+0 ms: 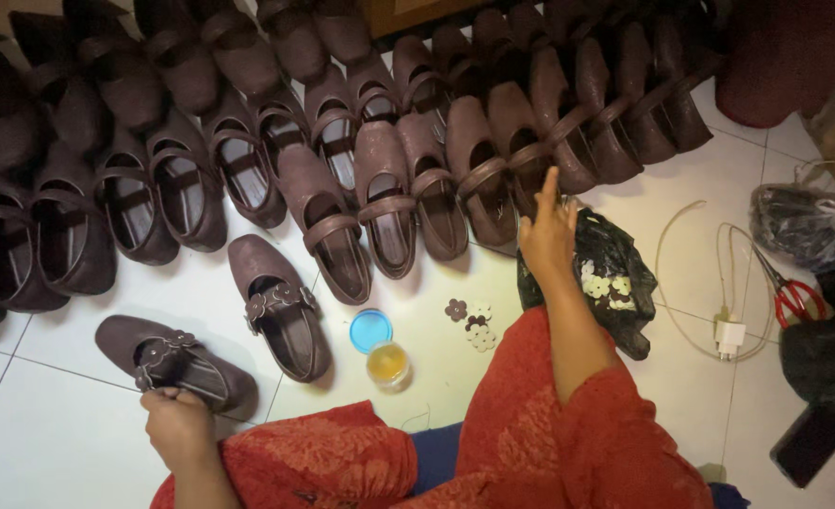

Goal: The person sits on the floor and attaches small flower-shaped decorations to the straps of brown shoes using adhesive from a small container. They pick up each shoe, apply the decorations, and place the finished shoes back on the floor.

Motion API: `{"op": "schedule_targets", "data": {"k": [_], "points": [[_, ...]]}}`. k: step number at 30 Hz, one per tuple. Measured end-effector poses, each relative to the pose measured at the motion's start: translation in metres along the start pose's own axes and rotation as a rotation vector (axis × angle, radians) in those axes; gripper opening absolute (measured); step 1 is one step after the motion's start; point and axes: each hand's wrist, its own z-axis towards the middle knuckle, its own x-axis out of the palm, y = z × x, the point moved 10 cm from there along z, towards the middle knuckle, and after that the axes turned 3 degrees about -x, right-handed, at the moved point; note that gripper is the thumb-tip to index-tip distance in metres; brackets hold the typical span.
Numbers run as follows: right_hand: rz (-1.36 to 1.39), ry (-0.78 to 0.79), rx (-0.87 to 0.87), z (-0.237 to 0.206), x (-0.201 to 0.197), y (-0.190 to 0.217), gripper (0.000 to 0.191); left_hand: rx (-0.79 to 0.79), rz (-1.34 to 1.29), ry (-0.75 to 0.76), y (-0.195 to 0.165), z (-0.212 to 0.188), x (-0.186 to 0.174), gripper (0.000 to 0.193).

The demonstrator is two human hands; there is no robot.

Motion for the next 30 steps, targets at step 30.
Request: {"op": "schedule_targets", "data": {"k": [30], "points": [[1.914,0.007,0.626,-0.072,0.034,0.08,0.082,-0.028,0.002,0.041,0.041,0.016,-0.027,0.025]]}}
